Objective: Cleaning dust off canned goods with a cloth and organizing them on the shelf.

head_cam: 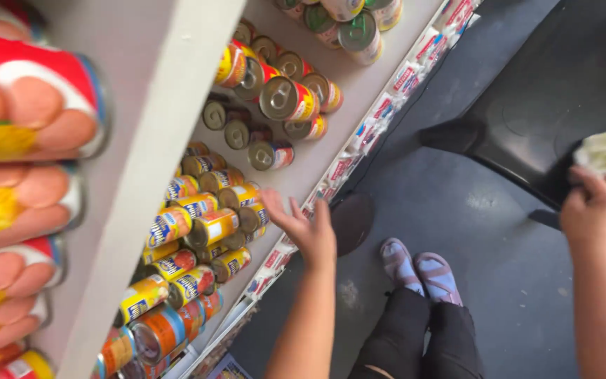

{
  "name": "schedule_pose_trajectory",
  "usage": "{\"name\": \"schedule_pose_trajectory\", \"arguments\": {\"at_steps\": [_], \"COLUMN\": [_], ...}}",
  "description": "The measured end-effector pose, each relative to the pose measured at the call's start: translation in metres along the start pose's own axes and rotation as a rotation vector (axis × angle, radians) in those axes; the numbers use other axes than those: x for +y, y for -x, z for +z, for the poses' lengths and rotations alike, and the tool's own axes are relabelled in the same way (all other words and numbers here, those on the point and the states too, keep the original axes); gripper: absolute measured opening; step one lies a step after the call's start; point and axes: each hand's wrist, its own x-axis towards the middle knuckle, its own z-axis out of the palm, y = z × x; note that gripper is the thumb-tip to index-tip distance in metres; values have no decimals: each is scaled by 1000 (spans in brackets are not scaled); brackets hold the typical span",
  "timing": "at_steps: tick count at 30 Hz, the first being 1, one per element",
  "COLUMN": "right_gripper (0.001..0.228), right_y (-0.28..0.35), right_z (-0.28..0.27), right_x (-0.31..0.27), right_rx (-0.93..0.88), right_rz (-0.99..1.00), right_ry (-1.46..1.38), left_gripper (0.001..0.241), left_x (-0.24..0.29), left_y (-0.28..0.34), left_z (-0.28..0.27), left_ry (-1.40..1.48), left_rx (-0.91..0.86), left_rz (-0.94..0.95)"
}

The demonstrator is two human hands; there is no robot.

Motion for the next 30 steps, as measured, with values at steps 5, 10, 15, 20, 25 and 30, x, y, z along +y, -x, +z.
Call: {"name": "schedule_pose_trajectory", "arguments": {"at_steps": [5, 10, 15, 20, 25, 30], "right_gripper": [17, 65, 92, 63, 60, 57], "right_y": [54, 33, -19, -38, -9, 29], "right_z": [-51, -119, -120, -116, -113, -100], "right_x": [-175, -346, -429, -380, -268, -186], "right_rx": [-126, -420, -441, -364, -184, -132], "right_rz": [316, 108, -141, 66, 324, 510], "right_ry": [-729, -745, -758, -757, -746, -730], "left_gripper": [115, 82, 78, 103, 105, 78], "left_x": [-67, -131, -74, 2, -64, -178], "left_y": [-76, -59, -10, -41, -128, -161], "left_z": [-9, -17, -29, -30, -5, -14], "left_ry": [-213, -17, -31, -257, -3, 33], "left_rx": [230, 283, 166, -287, 274, 541], "left_rz": [-168, -188, 39, 117, -349, -72]}}
